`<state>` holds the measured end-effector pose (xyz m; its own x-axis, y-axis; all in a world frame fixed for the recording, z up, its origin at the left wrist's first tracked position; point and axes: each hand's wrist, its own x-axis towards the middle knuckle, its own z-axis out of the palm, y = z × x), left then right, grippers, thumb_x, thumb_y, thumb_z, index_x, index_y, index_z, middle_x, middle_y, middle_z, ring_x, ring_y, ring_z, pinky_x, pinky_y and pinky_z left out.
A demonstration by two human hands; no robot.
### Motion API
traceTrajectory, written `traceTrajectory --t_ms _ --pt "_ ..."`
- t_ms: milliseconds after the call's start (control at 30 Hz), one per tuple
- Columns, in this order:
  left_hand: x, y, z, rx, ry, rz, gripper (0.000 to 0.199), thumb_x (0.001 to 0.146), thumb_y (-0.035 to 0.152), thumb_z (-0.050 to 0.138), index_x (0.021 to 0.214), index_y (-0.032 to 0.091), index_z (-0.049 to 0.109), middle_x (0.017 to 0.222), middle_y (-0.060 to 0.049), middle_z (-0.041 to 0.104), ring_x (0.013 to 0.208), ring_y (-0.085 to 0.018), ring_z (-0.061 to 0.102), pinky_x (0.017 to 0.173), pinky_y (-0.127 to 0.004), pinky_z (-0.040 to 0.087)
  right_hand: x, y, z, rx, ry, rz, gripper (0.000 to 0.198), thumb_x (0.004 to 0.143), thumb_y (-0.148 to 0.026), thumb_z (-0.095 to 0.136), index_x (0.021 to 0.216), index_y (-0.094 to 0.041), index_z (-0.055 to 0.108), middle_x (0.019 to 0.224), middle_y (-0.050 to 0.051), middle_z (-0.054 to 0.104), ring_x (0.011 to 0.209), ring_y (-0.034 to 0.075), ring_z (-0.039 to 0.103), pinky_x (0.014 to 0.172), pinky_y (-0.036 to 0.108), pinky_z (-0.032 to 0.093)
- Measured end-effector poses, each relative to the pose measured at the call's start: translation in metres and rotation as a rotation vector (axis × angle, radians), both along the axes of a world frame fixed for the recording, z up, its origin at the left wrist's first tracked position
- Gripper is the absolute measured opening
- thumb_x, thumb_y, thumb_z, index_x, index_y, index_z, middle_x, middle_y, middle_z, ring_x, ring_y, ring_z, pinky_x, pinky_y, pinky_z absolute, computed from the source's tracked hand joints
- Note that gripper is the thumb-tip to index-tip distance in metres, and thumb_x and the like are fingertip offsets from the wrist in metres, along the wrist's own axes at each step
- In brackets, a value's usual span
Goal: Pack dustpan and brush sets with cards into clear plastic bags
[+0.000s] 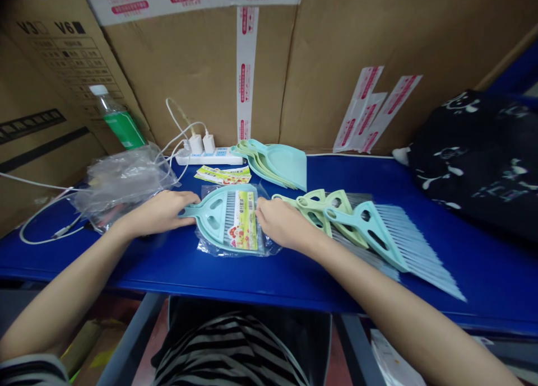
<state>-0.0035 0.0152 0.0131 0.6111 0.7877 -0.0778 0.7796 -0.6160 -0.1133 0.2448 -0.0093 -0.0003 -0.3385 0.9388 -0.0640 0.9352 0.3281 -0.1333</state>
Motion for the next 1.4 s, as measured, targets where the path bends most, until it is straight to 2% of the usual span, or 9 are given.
traceTrajectory --t_ms 133,267,600,700,800,933,1033,1200,1400 --pt "0.0 0.001 -0.001 0.003 0.002 0.001 0.017 0.083 0.031 0.06 0.095 0.019 0.058 0.097 -0.005 0.07 0.086 -0.021 0.068 0.074 -0.028 0.049 0.011 0.005 0.002 -0.034 0.336 0.065 0.024 0.091 -0.022 0.035 0.076 -0.021 0.052 0.064 0.0 0.058 0.055 0.014 0.05 0.054 0.025 0.035" --pt "-0.001 0.001 -0.002 0.015 -0.002 -0.005 0.018 0.082 0.032 0.059 0.094 0.019 0.059 0.097 -0.005 0.07 0.086 -0.021 0.068 0.074 -0.029 0.05 0.02 0.014 0.0 -0.222 0.564 0.129 0.029 0.087 -0.017 0.035 0.1 -0.017 0.061 0.074 0.0 0.062 0.051 0.01 0.051 0.051 0.023 0.039" --pt "-0.001 -0.002 0.001 0.02 0.017 -0.005 0.017 0.082 0.033 0.057 0.093 0.019 0.058 0.094 -0.005 0.07 0.081 -0.021 0.068 0.071 -0.028 0.049 0.004 0.004 -0.01 -0.083 0.305 0.098 0.06 0.085 -0.022 0.05 0.144 -0.016 0.042 0.047 -0.008 0.047 0.047 0.015 0.044 0.057 0.026 0.037" --pt "-0.002 -0.001 0.001 0.014 0.015 -0.009 0.016 0.082 0.032 0.058 0.091 0.018 0.057 0.092 -0.005 0.07 0.081 -0.022 0.068 0.07 -0.028 0.049 0.003 0.006 -0.011 -0.109 0.386 0.09 0.065 0.077 -0.019 0.058 0.141 -0.014 0.046 0.058 -0.005 0.057 0.05 0.014 0.05 0.056 0.025 0.038" --pt "-0.003 0.0 0.002 0.011 -0.003 -0.016 0.014 0.081 0.031 0.059 0.089 0.019 0.057 0.089 -0.004 0.07 0.08 -0.021 0.067 0.069 -0.028 0.048 0.006 0.012 -0.01 -0.057 0.423 0.104 0.051 0.073 -0.012 0.054 0.123 -0.017 0.062 0.063 -0.004 0.061 0.051 0.012 0.052 0.057 0.023 0.04" --pt "-0.005 -0.001 0.003 -0.016 -0.001 -0.014 0.014 0.08 0.028 0.061 0.09 0.018 0.057 0.091 -0.005 0.07 0.081 -0.021 0.067 0.07 -0.028 0.048 0.017 0.014 -0.004 0.096 0.34 0.122 0.039 0.075 -0.01 0.045 0.103 -0.018 0.071 0.059 -0.002 0.058 0.054 0.014 0.052 0.059 0.025 0.04" --pt "-0.006 -0.003 0.006 -0.044 0.009 -0.018 0.016 0.08 0.025 0.062 0.093 0.018 0.058 0.095 -0.005 0.07 0.084 -0.021 0.067 0.072 -0.028 0.047 0.025 0.014 0.007 0.242 0.286 0.082 0.035 0.08 -0.012 0.04 0.093 -0.02 0.072 0.08 0.006 0.066 0.069 0.017 0.059 0.065 0.029 0.042" --pt "-0.006 -0.006 0.01 -0.1 -0.023 -0.062 0.018 0.08 0.022 0.063 0.096 0.019 0.059 0.097 -0.003 0.069 0.085 -0.019 0.067 0.071 -0.026 0.046 0.017 0.033 0.03 0.371 0.341 0.113 0.037 0.083 -0.013 0.042 0.112 -0.022 0.063 0.099 0.006 0.066 0.086 0.02 0.061 0.079 0.033 0.043" --pt "-0.004 -0.007 0.009 -0.106 -0.024 -0.07 0.017 0.079 0.022 0.063 0.095 0.019 0.058 0.097 -0.003 0.069 0.085 -0.019 0.066 0.071 -0.026 0.046 -0.028 0.089 0.029 0.235 0.364 0.169 0.044 0.08 -0.009 0.053 0.123 -0.018 0.058 0.085 0.003 0.069 0.076 0.018 0.062 0.076 0.032 0.045"
